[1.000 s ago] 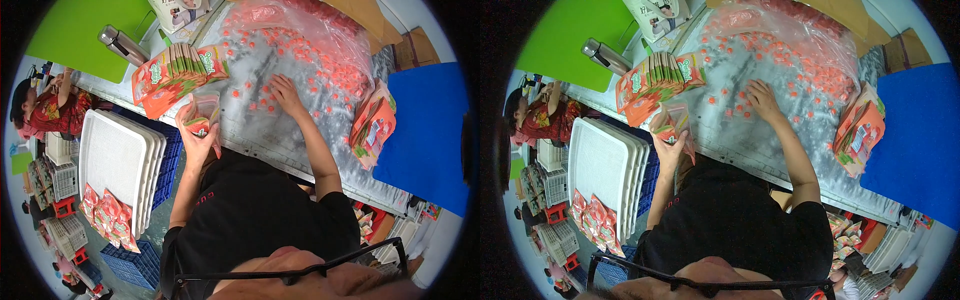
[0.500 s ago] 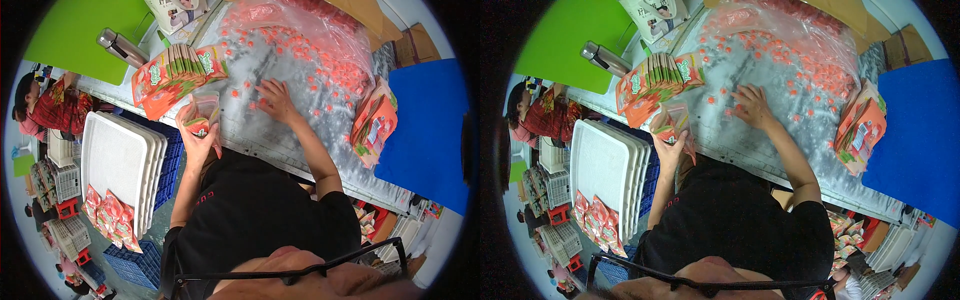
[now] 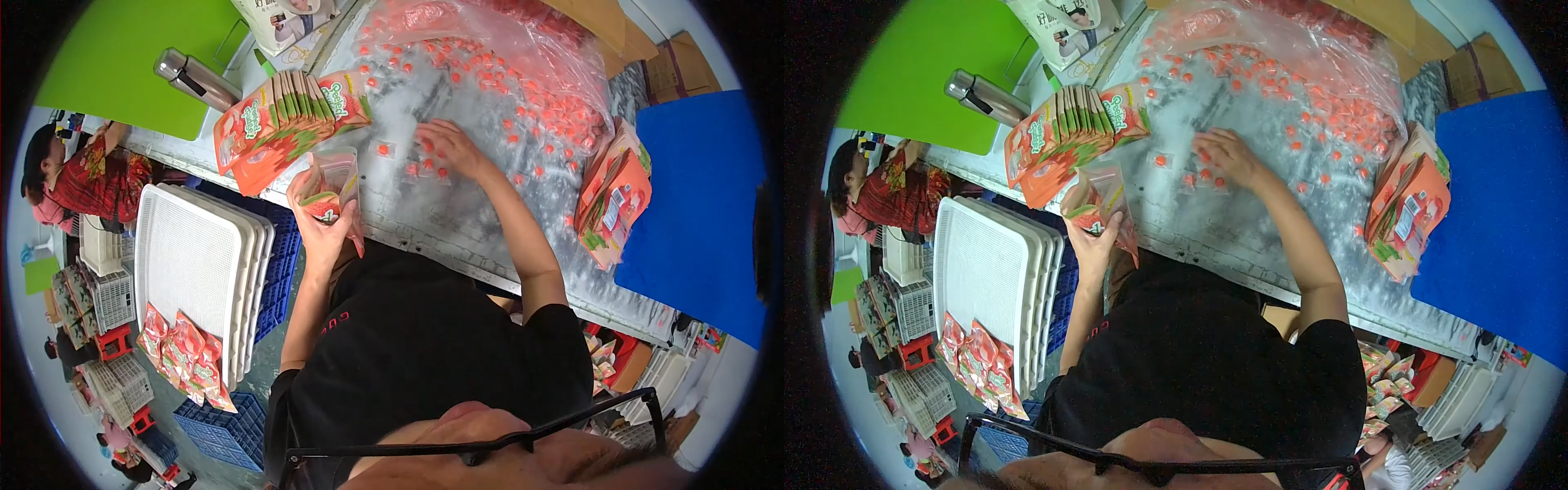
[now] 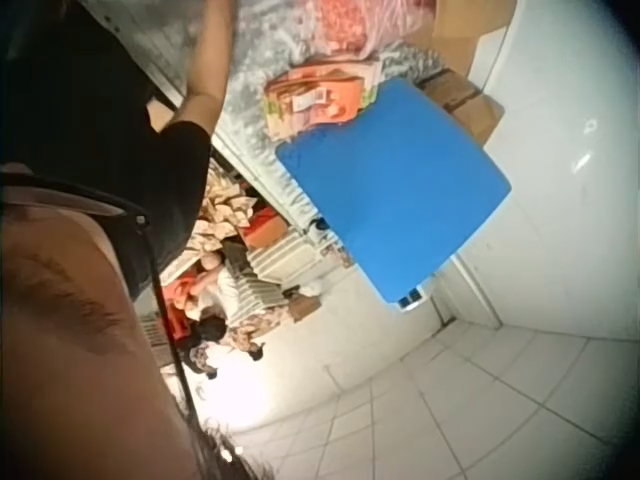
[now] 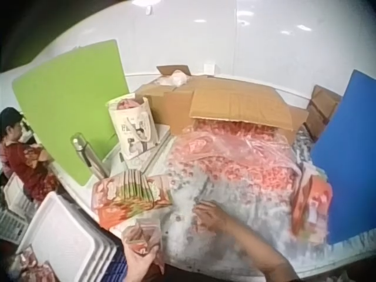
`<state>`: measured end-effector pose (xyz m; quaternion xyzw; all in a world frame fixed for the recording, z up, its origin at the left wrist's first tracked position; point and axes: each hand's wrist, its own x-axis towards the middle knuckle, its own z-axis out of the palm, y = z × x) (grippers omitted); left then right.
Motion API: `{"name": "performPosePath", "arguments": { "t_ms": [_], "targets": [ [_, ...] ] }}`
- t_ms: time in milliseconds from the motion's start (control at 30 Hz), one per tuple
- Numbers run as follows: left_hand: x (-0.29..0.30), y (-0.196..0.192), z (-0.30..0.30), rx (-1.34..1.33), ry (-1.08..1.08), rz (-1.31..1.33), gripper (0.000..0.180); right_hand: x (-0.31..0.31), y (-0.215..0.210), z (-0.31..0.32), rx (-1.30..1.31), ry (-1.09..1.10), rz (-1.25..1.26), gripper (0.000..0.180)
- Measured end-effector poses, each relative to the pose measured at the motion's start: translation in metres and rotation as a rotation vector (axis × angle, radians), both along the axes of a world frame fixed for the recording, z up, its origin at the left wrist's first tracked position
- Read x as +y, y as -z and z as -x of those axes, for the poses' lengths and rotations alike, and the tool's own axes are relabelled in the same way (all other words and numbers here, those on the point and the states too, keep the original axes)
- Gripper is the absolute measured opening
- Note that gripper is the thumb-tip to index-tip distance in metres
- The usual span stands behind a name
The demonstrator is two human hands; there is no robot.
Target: Fill small plastic bags with candy from a pile on the table and stack the filled bags onto a tray.
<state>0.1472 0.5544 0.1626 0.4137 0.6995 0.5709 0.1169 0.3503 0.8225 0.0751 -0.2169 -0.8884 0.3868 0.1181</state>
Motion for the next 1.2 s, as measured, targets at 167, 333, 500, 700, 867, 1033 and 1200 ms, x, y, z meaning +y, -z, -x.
{"name": "performPosePath", "arguments": {
  "t_ms": [167,333,500,700,867,1033,1200],
  "targets": [
    [0.001,-0.002,0.001,0.010,0.020,0.018,0.077,-0.001,-0.003,-0.022,0.138,0.107,0.204,0.050],
    [0.003,0.001,-0.001,-0.018,0.023,0.007,0.077,-0.014,-0.002,-0.004,0.157,0.073,-0.202,0.051],
    [0.000,-0.003,-0.003,0.022,-0.004,0.021,0.078,-0.063,-0.024,0.013,0.028,0.071,-0.552,0.050],
    [0.009,-0.017,-0.012,0.151,0.051,0.017,0.080,-0.081,-0.008,0.013,0.123,0.119,-0.582,0.029],
    [0.010,-0.017,-0.013,0.159,0.045,0.005,0.081,-0.077,0.001,0.003,0.210,0.142,-0.584,0.019],
    [0.016,-0.021,-0.021,0.208,0.082,0.008,0.084,-0.078,-0.043,0.006,0.349,0.553,0.180,0.014],
    [0.017,-0.016,-0.029,0.303,0.134,0.058,0.087,-0.082,-0.159,0.013,0.245,0.049,0.057,0.019]
  ]
}}
